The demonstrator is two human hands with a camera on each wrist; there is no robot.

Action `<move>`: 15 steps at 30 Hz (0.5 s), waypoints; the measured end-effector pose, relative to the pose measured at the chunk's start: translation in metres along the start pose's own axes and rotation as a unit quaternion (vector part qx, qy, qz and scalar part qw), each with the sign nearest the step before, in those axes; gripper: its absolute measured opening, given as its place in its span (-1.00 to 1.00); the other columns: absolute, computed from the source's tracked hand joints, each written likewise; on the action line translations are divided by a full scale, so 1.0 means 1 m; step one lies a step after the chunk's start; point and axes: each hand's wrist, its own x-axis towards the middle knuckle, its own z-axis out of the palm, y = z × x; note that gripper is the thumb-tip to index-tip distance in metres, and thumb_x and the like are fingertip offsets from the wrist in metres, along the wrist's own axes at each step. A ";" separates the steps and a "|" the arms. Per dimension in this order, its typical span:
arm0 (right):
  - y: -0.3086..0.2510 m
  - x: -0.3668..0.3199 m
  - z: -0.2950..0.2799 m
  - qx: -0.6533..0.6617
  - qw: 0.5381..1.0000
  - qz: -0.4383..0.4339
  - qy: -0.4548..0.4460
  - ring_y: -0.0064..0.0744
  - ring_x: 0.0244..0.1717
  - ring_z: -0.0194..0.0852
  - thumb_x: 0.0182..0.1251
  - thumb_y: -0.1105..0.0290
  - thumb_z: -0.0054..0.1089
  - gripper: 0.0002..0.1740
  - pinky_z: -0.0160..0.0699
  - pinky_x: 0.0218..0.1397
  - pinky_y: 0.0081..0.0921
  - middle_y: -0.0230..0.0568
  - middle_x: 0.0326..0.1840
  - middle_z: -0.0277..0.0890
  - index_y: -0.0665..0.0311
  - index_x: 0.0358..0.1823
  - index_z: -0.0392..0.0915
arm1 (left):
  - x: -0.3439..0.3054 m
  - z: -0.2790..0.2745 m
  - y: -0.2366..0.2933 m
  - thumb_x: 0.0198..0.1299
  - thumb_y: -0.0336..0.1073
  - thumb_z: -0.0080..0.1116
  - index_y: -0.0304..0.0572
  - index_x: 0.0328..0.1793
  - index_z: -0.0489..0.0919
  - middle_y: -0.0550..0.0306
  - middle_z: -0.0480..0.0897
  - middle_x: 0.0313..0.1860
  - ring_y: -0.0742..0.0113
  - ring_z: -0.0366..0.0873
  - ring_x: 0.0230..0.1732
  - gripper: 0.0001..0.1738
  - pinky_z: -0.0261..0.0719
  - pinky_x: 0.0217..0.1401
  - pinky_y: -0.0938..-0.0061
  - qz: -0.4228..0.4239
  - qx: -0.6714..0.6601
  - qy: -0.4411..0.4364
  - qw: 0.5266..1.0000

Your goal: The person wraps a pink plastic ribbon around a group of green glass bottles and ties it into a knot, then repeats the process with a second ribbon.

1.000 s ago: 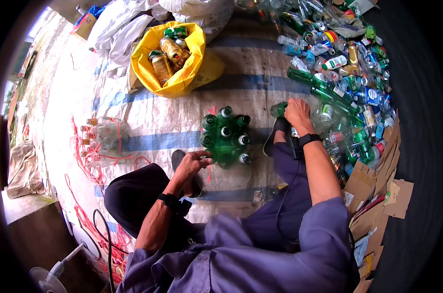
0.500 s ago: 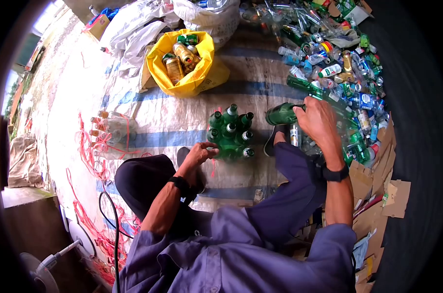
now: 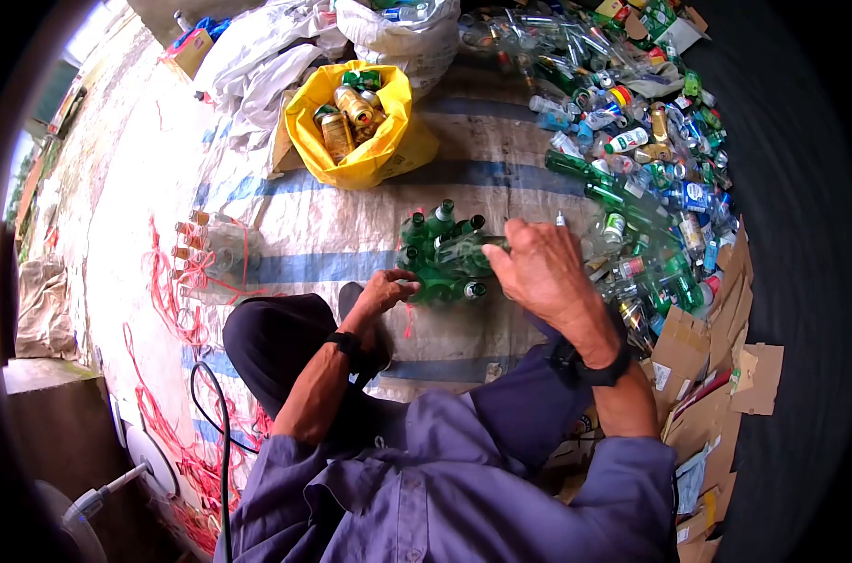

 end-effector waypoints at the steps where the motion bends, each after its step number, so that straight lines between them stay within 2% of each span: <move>1: 0.000 0.001 0.009 0.000 1.000 0.000 -0.001 0.11 -0.59 0.47 0.15 0.29 0.31 -0.67 0.37 -0.50 -0.13 0.07 -0.69 0.41 0.37 -0.56 0.41 | 0.000 0.000 0.000 0.06 -0.09 0.28 -0.28 -0.03 0.67 -0.10 0.71 -0.24 0.18 0.69 -0.21 -0.56 0.58 -0.04 0.37 0.003 0.006 -0.001 1.000; 3: 0.002 0.003 0.030 0.005 0.999 -0.035 0.008 0.13 -0.58 0.48 0.16 0.27 0.30 -0.64 0.40 -0.46 -0.08 0.10 -0.66 0.43 0.38 -0.58 0.39 | -0.001 0.000 0.000 0.06 -0.09 0.28 -0.27 -0.03 0.67 -0.10 0.71 -0.22 0.16 0.69 -0.20 -0.56 0.58 -0.04 0.36 0.006 0.011 -0.003 1.000; 4: 0.003 0.004 0.039 -0.011 0.999 -0.021 -0.022 0.15 -0.53 0.50 0.17 0.26 0.28 -0.64 0.43 -0.43 -0.06 0.12 -0.64 0.45 0.39 -0.57 0.40 | -0.002 -0.001 0.002 0.06 -0.09 0.28 -0.28 -0.03 0.67 -0.10 0.71 -0.21 0.15 0.69 -0.18 -0.55 0.57 -0.03 0.36 0.006 0.007 -0.002 1.000; 9: 0.010 0.006 0.085 -0.010 0.998 -0.037 -0.056 0.14 -0.48 0.54 0.21 0.25 0.23 -0.65 0.46 -0.38 -0.05 0.15 -0.60 0.48 0.42 -0.49 0.41 | -0.004 -0.002 0.007 0.05 -0.09 0.28 -0.29 -0.03 0.66 -0.12 0.70 -0.17 0.14 0.68 -0.14 -0.54 0.56 0.00 0.36 0.008 -0.002 -0.006 1.000; 11: 0.008 0.006 0.096 -0.019 0.996 -0.035 -0.084 0.14 -0.47 0.54 0.22 0.25 0.22 -0.66 0.46 -0.37 -0.05 0.14 -0.56 0.51 0.41 -0.45 0.41 | -0.005 -0.003 0.009 0.05 -0.09 0.28 -0.29 -0.03 0.66 -0.12 0.70 -0.15 0.12 0.67 -0.11 -0.54 0.55 0.02 0.34 -0.003 0.011 -0.007 1.000; 12: 0.010 0.006 0.103 -0.029 0.996 -0.049 -0.073 0.08 -0.49 0.55 0.21 0.23 0.22 -0.70 0.50 -0.39 -0.07 0.08 -0.57 0.51 0.37 -0.43 0.46 | -0.004 -0.003 0.007 0.05 -0.09 0.28 -0.29 -0.03 0.66 -0.12 0.70 -0.15 0.12 0.67 -0.11 -0.54 0.55 0.02 0.34 -0.004 0.010 -0.007 1.000; 15: 0.008 0.004 0.113 -0.043 0.995 -0.041 -0.085 0.06 -0.48 0.56 0.21 0.23 0.23 -0.70 0.51 -0.40 -0.09 0.06 -0.53 0.53 0.36 -0.41 0.46 | -0.002 -0.001 0.005 0.05 -0.07 0.28 -0.25 -0.03 0.66 -0.10 0.69 -0.12 0.09 0.67 -0.07 -0.55 0.54 0.04 0.33 -0.001 0.015 -0.007 1.000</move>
